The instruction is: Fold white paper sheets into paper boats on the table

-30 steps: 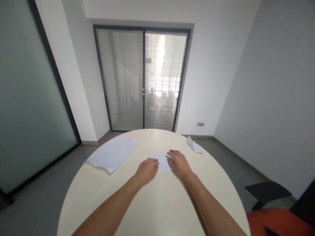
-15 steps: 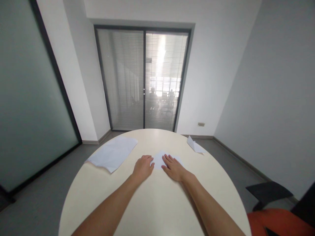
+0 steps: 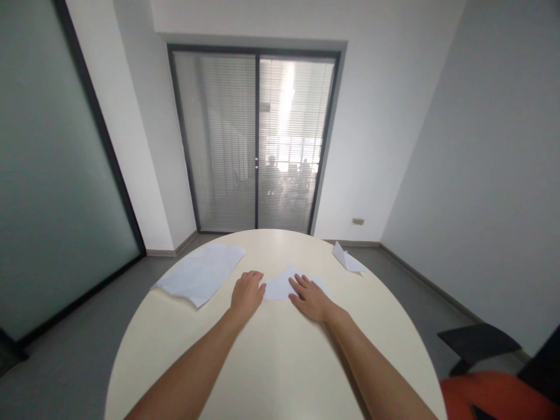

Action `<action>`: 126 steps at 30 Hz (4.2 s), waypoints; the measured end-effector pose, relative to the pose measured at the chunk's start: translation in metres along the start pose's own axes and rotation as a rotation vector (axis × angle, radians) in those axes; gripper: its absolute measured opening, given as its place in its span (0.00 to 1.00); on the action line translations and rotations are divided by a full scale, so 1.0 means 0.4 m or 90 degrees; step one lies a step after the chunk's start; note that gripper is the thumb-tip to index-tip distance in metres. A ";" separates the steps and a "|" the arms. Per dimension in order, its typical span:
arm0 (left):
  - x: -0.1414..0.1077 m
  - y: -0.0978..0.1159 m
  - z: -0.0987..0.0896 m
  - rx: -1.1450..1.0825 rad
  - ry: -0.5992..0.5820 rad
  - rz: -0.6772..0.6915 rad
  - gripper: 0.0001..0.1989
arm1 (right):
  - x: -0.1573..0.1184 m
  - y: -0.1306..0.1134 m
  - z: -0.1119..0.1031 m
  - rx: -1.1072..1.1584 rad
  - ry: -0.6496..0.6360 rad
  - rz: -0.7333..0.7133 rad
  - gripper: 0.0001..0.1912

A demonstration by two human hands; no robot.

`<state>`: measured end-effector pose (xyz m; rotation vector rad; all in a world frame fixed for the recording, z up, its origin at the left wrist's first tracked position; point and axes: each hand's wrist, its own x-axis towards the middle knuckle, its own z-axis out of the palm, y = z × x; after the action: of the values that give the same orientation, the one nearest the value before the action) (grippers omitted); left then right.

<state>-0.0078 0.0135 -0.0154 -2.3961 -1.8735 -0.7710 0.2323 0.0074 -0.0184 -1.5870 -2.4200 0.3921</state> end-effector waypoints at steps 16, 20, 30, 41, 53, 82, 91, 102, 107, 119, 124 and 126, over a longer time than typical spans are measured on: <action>0.004 0.007 0.005 -0.041 -0.025 0.017 0.12 | -0.008 -0.012 -0.024 -0.013 0.026 -0.054 0.30; 0.004 0.011 0.000 -0.059 -0.029 0.016 0.08 | -0.009 -0.014 -0.024 -0.017 0.037 -0.067 0.30; 0.007 0.019 -0.003 -0.090 -0.022 0.029 0.04 | -0.015 -0.028 -0.032 -0.026 0.056 -0.089 0.30; 0.005 0.033 -0.007 -0.023 -0.031 0.024 0.11 | -0.013 -0.042 -0.027 -0.035 0.055 -0.076 0.30; -0.005 0.048 -0.024 0.018 -0.057 0.048 0.11 | -0.010 -0.046 -0.024 -0.039 0.049 -0.048 0.31; -0.061 0.128 -0.009 0.091 -0.084 0.143 0.25 | -0.009 -0.052 -0.024 -0.010 -0.014 0.019 0.33; -0.057 0.125 -0.017 0.046 -0.093 0.128 0.24 | -0.011 -0.056 -0.024 -0.008 -0.016 0.024 0.33; -0.066 0.117 -0.012 0.033 -0.088 0.145 0.27 | -0.007 -0.024 -0.021 0.002 -0.024 -0.008 0.35; -0.067 0.114 -0.018 0.052 -0.090 0.157 0.29 | -0.003 0.016 -0.028 0.003 -0.027 0.008 0.37; -0.066 0.110 -0.020 0.061 -0.096 0.156 0.31 | -0.024 0.098 -0.092 -0.057 0.036 0.121 0.25; -0.066 0.109 -0.024 0.090 -0.102 0.163 0.32 | -0.030 0.103 -0.094 -0.068 0.140 0.193 0.22; -0.067 0.109 -0.025 0.096 -0.102 0.162 0.32 | -0.029 0.104 -0.091 -0.081 0.161 0.215 0.21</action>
<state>0.0237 -0.0263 -0.0040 -2.5942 -1.5623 -0.4168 0.2845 0.0161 0.0012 -1.9724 -2.0284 0.0825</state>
